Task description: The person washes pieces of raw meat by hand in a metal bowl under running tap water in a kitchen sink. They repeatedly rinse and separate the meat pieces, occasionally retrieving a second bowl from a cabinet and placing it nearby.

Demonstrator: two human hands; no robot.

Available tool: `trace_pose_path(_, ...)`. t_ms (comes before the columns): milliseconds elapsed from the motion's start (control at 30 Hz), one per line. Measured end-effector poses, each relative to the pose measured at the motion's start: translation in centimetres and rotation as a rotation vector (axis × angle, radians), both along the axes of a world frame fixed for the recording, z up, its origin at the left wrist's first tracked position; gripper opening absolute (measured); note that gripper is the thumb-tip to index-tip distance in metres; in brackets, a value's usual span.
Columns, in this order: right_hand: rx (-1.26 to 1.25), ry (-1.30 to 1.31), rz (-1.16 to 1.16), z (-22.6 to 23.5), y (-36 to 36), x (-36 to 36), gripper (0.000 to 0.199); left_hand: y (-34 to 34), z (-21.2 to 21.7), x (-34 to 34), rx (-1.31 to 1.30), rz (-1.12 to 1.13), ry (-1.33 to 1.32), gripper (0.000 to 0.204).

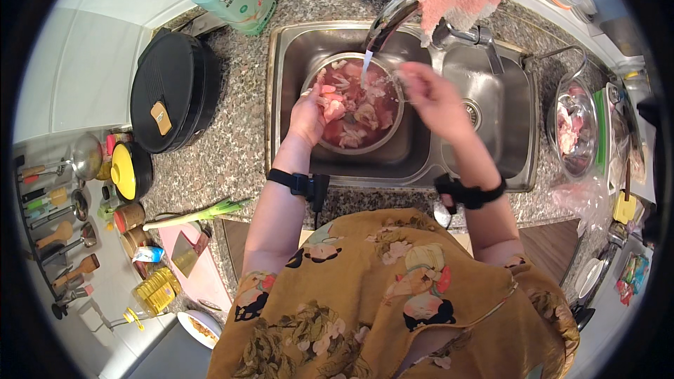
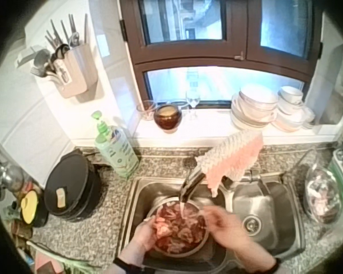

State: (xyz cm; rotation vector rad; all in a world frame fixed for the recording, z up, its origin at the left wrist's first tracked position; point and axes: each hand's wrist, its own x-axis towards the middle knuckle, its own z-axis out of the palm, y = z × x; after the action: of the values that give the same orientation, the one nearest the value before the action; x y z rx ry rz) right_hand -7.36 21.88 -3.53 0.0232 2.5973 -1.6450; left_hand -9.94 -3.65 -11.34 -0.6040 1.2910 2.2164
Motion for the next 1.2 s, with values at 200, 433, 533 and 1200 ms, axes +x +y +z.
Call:
trace_pose_path(200, 0.333, 0.379, -0.409, 6.2, 17.2, 4.5, 0.028, -0.4, 1.3, -0.1, -0.012, 0.001, 0.019, 0.038)
trace_pose_path(433, 0.746, 0.208, -0.665, 3.1, 37.5, 6.4, 0.034, 0.1, 3.2, -0.2, -0.046, -0.061, 0.086, 0.038)
trace_pose_path(533, 0.991, -0.121, -0.632, 1.0, 40.0, 7.4, 0.035, 0.4, 4.3, -0.2, -0.045, -0.082, 0.111, 0.037)
trace_pose_path(1200, -1.719, -0.909, -0.091, -7.4, -8.6, -0.2, 0.051, 2.3, 11.7, 0.8, 0.086, -0.145, 0.193, 0.037)
